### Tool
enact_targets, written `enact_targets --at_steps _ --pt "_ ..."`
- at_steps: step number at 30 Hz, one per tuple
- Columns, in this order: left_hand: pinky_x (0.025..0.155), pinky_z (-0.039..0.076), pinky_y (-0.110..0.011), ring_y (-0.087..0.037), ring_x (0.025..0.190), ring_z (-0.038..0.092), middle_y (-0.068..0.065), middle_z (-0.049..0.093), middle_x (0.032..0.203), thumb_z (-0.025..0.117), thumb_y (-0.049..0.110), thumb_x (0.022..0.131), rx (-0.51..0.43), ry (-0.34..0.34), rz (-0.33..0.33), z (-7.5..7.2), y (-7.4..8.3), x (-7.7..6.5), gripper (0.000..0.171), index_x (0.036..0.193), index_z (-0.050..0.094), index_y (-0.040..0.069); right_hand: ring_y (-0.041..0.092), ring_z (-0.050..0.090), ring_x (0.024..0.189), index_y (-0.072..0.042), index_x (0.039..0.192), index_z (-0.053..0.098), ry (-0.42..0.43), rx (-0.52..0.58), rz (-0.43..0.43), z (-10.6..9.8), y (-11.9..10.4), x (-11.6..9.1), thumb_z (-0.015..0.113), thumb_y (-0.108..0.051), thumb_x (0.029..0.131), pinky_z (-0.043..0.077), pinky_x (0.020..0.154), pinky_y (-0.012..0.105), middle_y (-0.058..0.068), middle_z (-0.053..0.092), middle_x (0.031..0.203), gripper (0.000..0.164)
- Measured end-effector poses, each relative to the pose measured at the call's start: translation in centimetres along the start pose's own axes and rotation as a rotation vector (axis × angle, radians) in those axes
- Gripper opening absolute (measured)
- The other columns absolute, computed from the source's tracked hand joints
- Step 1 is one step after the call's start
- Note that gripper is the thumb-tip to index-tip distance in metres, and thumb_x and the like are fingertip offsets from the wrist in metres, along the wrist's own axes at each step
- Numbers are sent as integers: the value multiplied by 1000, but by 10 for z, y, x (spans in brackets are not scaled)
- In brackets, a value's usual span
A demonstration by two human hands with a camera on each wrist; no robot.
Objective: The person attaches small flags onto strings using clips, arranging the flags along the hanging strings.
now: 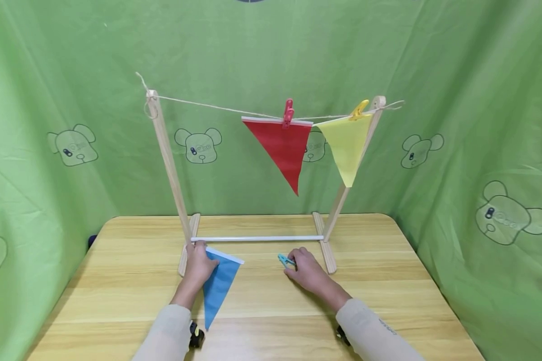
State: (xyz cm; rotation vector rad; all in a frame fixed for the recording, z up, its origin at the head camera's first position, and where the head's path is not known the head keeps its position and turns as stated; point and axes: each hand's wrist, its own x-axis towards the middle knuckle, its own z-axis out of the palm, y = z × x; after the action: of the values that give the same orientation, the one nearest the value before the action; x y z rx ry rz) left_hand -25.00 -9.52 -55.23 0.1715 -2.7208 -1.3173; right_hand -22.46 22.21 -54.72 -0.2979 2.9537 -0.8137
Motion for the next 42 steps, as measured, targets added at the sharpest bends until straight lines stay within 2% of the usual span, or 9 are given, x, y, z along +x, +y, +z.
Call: enact_targets --at_steps 5,10,15,19,25,29,33,42 --pt "104 50 -58 -50 124 52 -43 42 135 82 -7 77 -6 -4 -23 0 0 0 66 134 51 -17 15 49 85 -4 109 64 5 3 -9 0 1 0 80 -19 92 49 74 31 4 55 99 28" --pt "97 53 -58 -46 110 55 -40 45 126 79 -10 78 -42 -12 -47 -2 0 -1 65 136 51 -15 15 50 85 -4 109 64 -2 9 -4 0 2 1 81 -20 91 50 76 31 4 55 99 30" --pt "95 54 -57 -41 106 58 -35 55 119 77 -11 77 -80 -20 -61 -4 0 -1 60 132 52 -15 15 50 85 -5 108 64 -3 13 -1 0 3 3 81 -20 91 50 76 31 3 55 98 29" --pt "88 57 -54 -37 100 62 -28 63 109 78 -11 78 -65 -31 -69 -4 0 0 60 132 52 -12 15 50 84 -5 108 64 -3 16 -6 -2 2 3 81 -19 91 50 75 30 3 55 98 27" --pt "74 57 -44 -32 86 62 -19 63 95 76 -11 78 -62 -47 -79 -5 -1 0 57 131 54 -10 14 50 84 -5 108 64 -15 14 -12 -3 2 3 80 -18 91 49 74 29 3 55 98 26" --pt "63 50 -34 -25 77 58 -10 58 82 74 -10 77 -56 -49 -89 -6 -2 0 55 129 56 -12 15 51 84 -5 107 64 -34 29 5 -2 2 3 80 -17 92 50 75 30 4 55 98 25" --pt "59 44 -29 -21 70 55 -5 53 73 72 -8 78 -59 -55 -112 -7 -3 0 48 124 61 -12 16 51 85 -5 108 63 -55 51 26 -2 1 3 79 -16 92 51 76 32 4 55 100 25" --pt "61 50 -32 -24 73 58 -10 60 79 70 -4 76 -90 -57 -124 -10 -6 3 29 105 68 -9 16 52 85 -5 111 65 -57 41 50 -6 -2 3 79 -17 92 52 75 32 4 56 100 27"
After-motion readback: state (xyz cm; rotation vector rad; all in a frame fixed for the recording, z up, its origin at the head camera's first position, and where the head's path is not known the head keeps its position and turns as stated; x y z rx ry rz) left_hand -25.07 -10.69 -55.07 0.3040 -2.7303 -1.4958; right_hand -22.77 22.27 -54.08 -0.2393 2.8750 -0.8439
